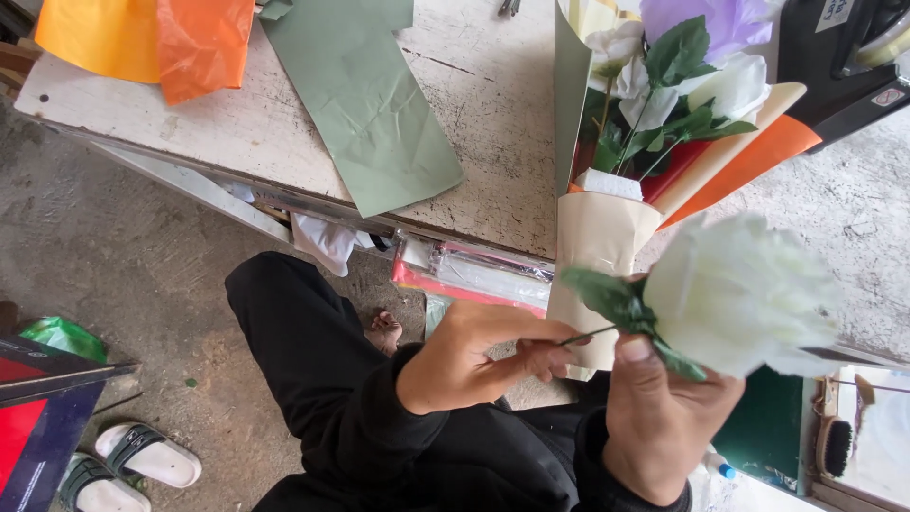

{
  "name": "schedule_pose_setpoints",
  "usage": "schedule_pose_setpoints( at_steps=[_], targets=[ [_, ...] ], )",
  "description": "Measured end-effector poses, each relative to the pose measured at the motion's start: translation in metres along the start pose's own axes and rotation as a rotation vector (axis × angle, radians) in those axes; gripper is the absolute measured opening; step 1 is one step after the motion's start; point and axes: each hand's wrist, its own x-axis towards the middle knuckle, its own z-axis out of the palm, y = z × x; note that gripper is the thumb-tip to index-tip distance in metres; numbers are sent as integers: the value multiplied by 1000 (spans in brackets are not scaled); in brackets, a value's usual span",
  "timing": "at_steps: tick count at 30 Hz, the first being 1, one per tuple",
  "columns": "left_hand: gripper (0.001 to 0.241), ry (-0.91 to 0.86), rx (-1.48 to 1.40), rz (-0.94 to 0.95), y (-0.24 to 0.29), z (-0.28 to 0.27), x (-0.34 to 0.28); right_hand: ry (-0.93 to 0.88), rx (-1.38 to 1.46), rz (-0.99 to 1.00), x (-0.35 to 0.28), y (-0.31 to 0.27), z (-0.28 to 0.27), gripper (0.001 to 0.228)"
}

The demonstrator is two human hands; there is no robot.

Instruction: Assembling an artificial flower bouquet by wrapping the base with paper and adding flowers.

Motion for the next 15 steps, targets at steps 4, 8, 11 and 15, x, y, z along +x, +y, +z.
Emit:
schedule_pose_setpoints(
  at_steps=[4,8,11,15],
  targets=[
    [23,40,-11,27,8,-1,6,-68,-71,102,-1,-9,7,86],
    [21,42,-64,45,5,-2,5,-187,232,100,1,-2,-2,97],
    [26,59,6,77,4,-1,6,-135,456,197,-1,1,-7,94],
    [21,45,-76,38,2,2,1,-40,415,237,2,-6,-2,66]
  ],
)
